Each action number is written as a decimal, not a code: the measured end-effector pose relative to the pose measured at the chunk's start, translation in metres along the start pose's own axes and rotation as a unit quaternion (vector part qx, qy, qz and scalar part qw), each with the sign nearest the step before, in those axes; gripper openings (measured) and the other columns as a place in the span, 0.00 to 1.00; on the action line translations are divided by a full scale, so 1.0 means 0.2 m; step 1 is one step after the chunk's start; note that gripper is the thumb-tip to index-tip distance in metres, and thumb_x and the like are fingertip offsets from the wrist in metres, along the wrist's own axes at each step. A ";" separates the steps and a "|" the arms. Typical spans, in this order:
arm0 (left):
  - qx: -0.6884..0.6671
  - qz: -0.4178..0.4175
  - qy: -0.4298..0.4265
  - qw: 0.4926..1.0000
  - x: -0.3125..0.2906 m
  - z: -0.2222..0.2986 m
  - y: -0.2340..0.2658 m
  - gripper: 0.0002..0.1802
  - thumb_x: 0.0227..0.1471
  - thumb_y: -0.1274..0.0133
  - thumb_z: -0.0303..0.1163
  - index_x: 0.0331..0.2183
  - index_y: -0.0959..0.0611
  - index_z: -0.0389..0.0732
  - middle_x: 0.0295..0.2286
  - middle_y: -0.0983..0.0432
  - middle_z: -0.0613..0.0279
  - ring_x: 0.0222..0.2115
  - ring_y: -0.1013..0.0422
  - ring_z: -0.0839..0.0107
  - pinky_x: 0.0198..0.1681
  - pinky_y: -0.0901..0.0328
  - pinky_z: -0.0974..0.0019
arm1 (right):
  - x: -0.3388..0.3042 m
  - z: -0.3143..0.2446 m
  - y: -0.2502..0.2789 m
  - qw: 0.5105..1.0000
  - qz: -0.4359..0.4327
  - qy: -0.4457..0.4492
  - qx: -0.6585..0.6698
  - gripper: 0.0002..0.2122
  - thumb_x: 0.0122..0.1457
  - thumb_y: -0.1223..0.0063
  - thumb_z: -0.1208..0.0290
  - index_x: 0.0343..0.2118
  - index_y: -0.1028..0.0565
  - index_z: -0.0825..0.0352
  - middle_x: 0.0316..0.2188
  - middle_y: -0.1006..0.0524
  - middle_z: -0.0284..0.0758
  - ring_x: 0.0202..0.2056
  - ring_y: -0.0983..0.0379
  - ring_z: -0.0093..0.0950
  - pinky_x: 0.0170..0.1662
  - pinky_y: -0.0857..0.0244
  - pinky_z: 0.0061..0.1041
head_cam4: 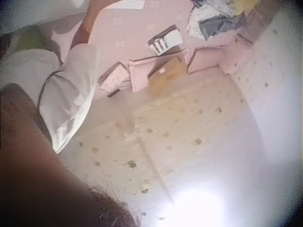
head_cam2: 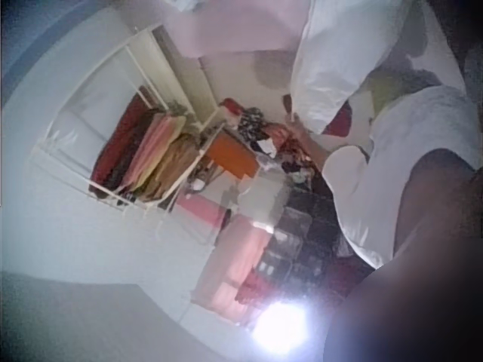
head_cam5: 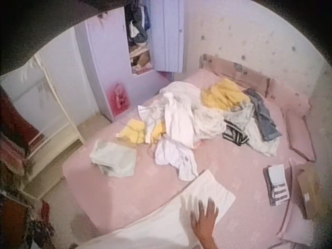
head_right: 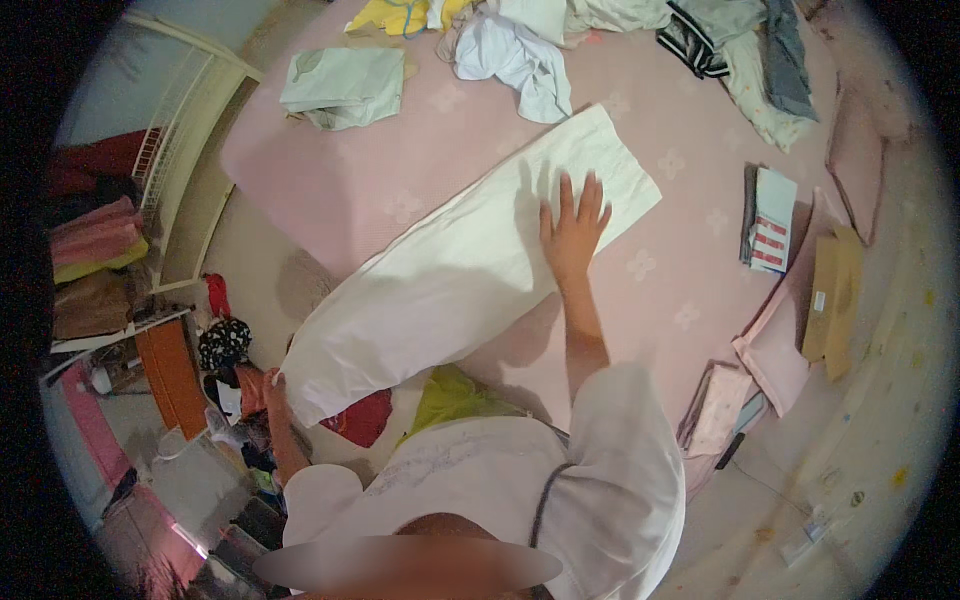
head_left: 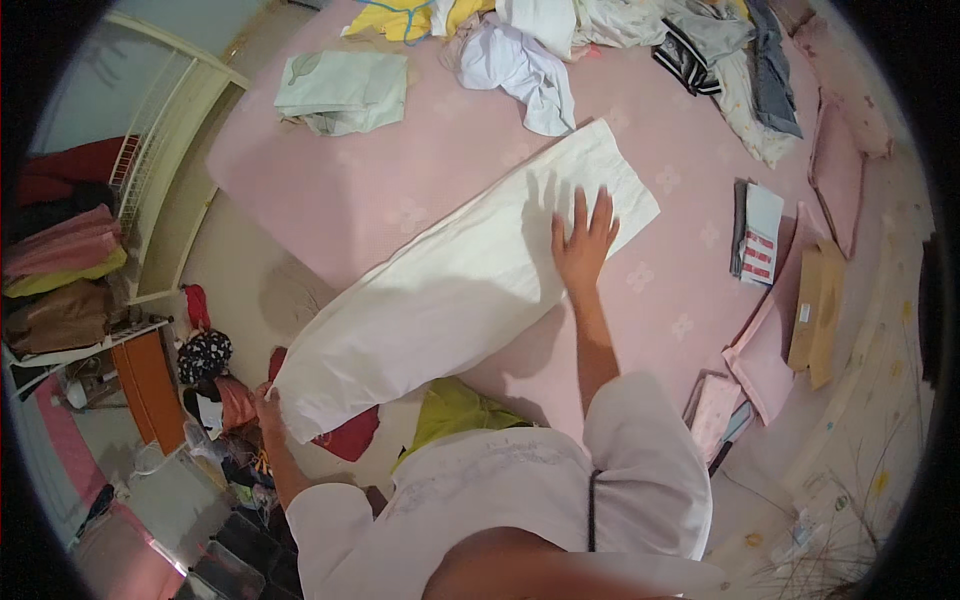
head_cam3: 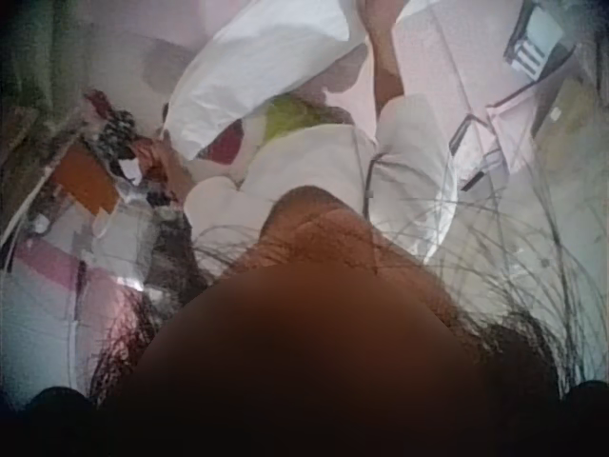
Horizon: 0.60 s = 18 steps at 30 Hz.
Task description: Folding various white garments, including pants and shirts, on a pink bedspread.
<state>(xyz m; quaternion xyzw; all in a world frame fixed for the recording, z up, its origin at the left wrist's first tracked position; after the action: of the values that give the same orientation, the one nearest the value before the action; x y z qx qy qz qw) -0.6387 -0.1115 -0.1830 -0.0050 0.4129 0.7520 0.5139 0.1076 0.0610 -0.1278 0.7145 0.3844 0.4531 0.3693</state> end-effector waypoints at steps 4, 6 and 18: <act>-0.057 -0.006 -0.032 0.998 0.01 0.19 -0.15 0.10 0.60 0.49 0.28 0.44 0.26 0.40 0.37 0.30 0.67 0.37 0.34 0.75 0.43 0.38 0.72 | -0.42 0.08 -0.27 0.966 -0.234 -0.049 -0.094 0.30 0.61 0.52 0.53 0.66 0.43 0.53 0.67 0.47 0.44 0.67 0.54 0.48 0.63 0.58 0.59; -0.032 -0.016 0.004 0.999 0.00 0.21 -0.13 0.13 0.60 0.48 0.29 0.47 0.27 0.41 0.38 0.30 0.66 0.37 0.34 0.75 0.41 0.36 0.71 | -0.45 0.04 -0.20 0.978 -0.197 -0.055 -0.051 0.31 0.62 0.52 0.52 0.66 0.43 0.54 0.67 0.48 0.45 0.67 0.55 0.49 0.63 0.59 0.61; -0.255 -0.312 0.036 0.915 -0.91 1.27 -0.19 0.40 0.48 0.49 0.18 0.62 0.39 0.47 0.52 0.33 0.53 0.50 0.31 0.62 0.48 0.30 0.60 | -1.01 -1.31 1.08 0.841 -0.331 0.182 0.388 0.36 0.50 0.35 0.53 0.59 0.35 0.64 0.58 0.37 0.53 0.59 0.40 0.49 0.59 0.44 0.44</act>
<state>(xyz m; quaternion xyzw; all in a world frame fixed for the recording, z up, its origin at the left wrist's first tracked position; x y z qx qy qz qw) -0.4168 -0.0869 0.0389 -0.2911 0.2026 0.6328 0.6883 -0.1501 -0.1645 0.0718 0.5343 0.8026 0.2396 0.1137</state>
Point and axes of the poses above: each hand's wrist, its own x-axis towards the middle knuckle, its own y-axis out of the back of the hand, z = x × y, the point moved 5 cm from there along x, towards the middle knuckle
